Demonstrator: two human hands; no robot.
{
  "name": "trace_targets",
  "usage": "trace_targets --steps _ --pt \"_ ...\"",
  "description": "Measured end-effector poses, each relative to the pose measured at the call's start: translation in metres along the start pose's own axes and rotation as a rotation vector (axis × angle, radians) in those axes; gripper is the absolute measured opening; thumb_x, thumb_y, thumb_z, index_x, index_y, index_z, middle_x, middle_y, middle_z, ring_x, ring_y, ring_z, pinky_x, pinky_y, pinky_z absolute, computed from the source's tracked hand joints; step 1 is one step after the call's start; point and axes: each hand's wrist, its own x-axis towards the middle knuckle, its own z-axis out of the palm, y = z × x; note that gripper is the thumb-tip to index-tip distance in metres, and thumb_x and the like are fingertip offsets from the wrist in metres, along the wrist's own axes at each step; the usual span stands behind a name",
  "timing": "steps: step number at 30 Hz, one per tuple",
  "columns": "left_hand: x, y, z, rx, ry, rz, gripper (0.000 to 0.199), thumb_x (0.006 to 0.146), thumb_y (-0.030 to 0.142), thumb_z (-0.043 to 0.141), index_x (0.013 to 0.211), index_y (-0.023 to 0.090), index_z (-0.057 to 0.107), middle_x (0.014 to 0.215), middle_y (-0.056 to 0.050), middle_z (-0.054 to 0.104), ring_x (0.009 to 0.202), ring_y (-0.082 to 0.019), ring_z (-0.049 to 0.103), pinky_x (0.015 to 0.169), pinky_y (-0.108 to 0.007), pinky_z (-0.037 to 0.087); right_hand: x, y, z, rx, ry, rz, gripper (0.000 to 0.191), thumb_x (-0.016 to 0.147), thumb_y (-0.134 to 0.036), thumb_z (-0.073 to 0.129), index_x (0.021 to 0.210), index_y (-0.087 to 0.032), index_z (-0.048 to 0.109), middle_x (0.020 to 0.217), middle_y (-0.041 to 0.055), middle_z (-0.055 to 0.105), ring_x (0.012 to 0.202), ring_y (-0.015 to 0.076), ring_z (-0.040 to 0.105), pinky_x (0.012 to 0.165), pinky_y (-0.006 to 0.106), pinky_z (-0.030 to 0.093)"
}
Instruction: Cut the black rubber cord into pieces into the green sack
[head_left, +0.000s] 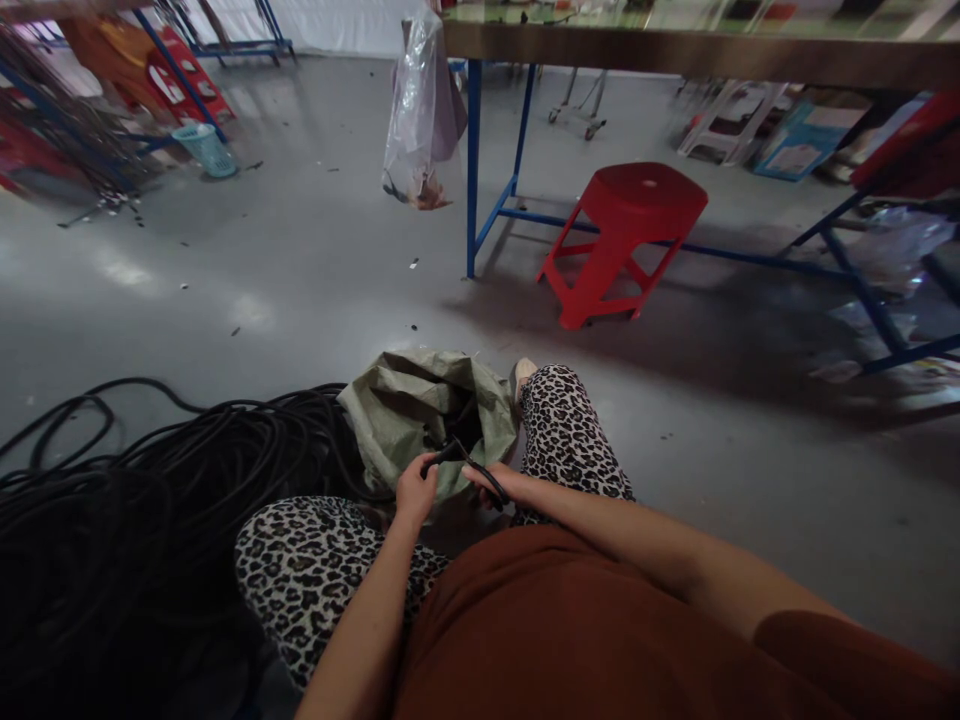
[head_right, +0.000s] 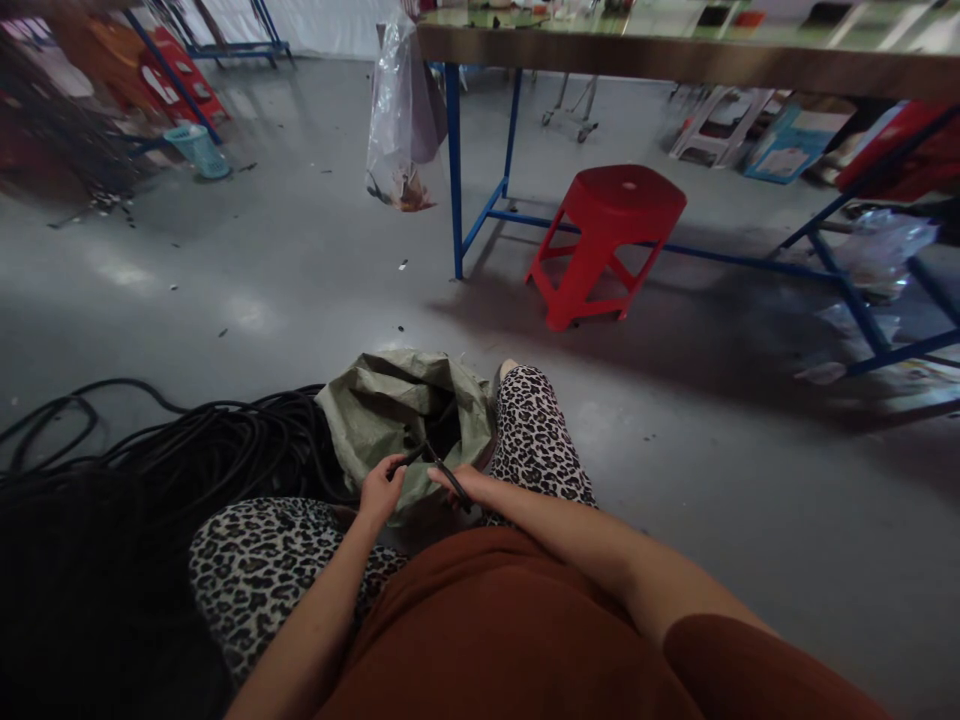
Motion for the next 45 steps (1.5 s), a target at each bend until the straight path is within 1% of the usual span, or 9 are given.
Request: trace_targets --steps 4,9,12,18,23,30,36,39,45 --pt "0.001 -0.003 0.001 0.018 -0.016 0.000 0.027 0.077 0.025 0.056 0.099 0.018 0.069 0.098 -0.008 0.073 0.095 -0.024 0.066 0.090 -0.037 0.050 0.002 0.001 -0.002 0.006 -0.044 -0.010 0.045 0.090 -0.054 0.055 0.091 -0.009 0.062 0.055 -0.0003 0.056 0.043 0.0103 0.053 0.041 0.017 0.042" --pt "0.000 -0.003 0.002 0.013 -0.014 -0.003 0.025 0.076 0.026 0.056 0.097 0.019 0.069 0.097 -0.007 0.073 0.094 -0.024 0.066 0.091 -0.038 0.049 0.001 0.001 -0.001 0.007 -0.031 -0.006 0.044 0.091 -0.051 0.055 0.091 -0.008 0.064 0.053 0.0010 0.056 0.042 0.0112 0.053 0.041 0.018 0.042" --pt "0.000 -0.003 0.002 0.012 -0.019 0.014 0.025 0.076 0.026 0.056 0.097 0.019 0.069 0.097 -0.007 0.073 0.094 -0.024 0.066 0.091 -0.038 0.049 -0.002 -0.001 -0.001 -0.002 -0.039 -0.009 0.044 0.092 -0.051 0.055 0.088 -0.008 0.064 0.052 0.0012 0.056 0.042 0.0110 0.053 0.042 0.018 0.043" --pt "-0.001 -0.005 0.004 0.055 -0.054 0.026 0.026 0.077 0.023 0.055 0.098 0.019 0.069 0.098 -0.009 0.073 0.093 -0.025 0.066 0.090 -0.039 0.049 -0.007 -0.004 -0.002 -0.028 -0.036 -0.004 0.043 0.092 -0.051 0.054 0.083 -0.010 0.062 0.052 -0.0001 0.055 0.043 0.0107 0.052 0.042 0.018 0.041" --pt "-0.002 -0.004 0.003 0.041 -0.081 0.059 0.024 0.076 0.024 0.056 0.095 0.019 0.070 0.095 -0.008 0.073 0.090 -0.024 0.066 0.088 -0.038 0.050 -0.006 -0.005 -0.002 -0.054 -0.030 0.002 0.044 0.091 -0.051 0.055 0.082 -0.009 0.062 0.054 0.0006 0.055 0.044 0.0104 0.052 0.043 0.018 0.041" --pt "-0.003 0.001 0.002 0.003 -0.095 0.036 0.024 0.074 0.024 0.057 0.092 0.019 0.071 0.091 -0.006 0.074 0.088 -0.023 0.066 0.088 -0.038 0.049 -0.005 -0.004 -0.002 -0.075 -0.026 0.008 0.044 0.090 -0.053 0.055 0.079 -0.010 0.061 0.054 -0.0004 0.054 0.043 0.0094 0.051 0.042 0.018 0.039" --pt "-0.002 -0.006 0.004 0.006 -0.096 0.046 0.029 0.076 0.021 0.057 0.100 0.017 0.071 0.105 -0.009 0.073 0.100 -0.025 0.066 0.095 -0.040 0.048 -0.004 -0.003 -0.003 -0.065 -0.035 -0.002 0.046 0.089 -0.054 0.057 0.072 -0.012 0.059 0.052 -0.0010 0.054 0.044 0.0089 0.051 0.043 0.017 0.040" --pt "-0.001 -0.009 0.005 0.011 -0.088 0.063 0.028 0.076 0.020 0.057 0.100 0.017 0.072 0.107 -0.009 0.073 0.103 -0.025 0.065 0.098 -0.041 0.047 -0.004 -0.003 -0.002 -0.063 -0.033 -0.002 0.048 0.089 -0.055 0.057 0.069 -0.011 0.058 0.051 -0.0009 0.054 0.043 0.0086 0.051 0.042 0.017 0.040" --pt "-0.001 -0.010 0.005 0.067 -0.076 0.078 0.029 0.079 0.020 0.055 0.104 0.016 0.071 0.108 -0.010 0.072 0.104 -0.026 0.065 0.098 -0.043 0.048 -0.004 -0.003 -0.002 -0.049 -0.027 0.007 0.048 0.087 -0.056 0.058 0.076 -0.010 0.062 0.051 -0.0004 0.055 0.041 0.0089 0.051 0.040 0.017 0.039"
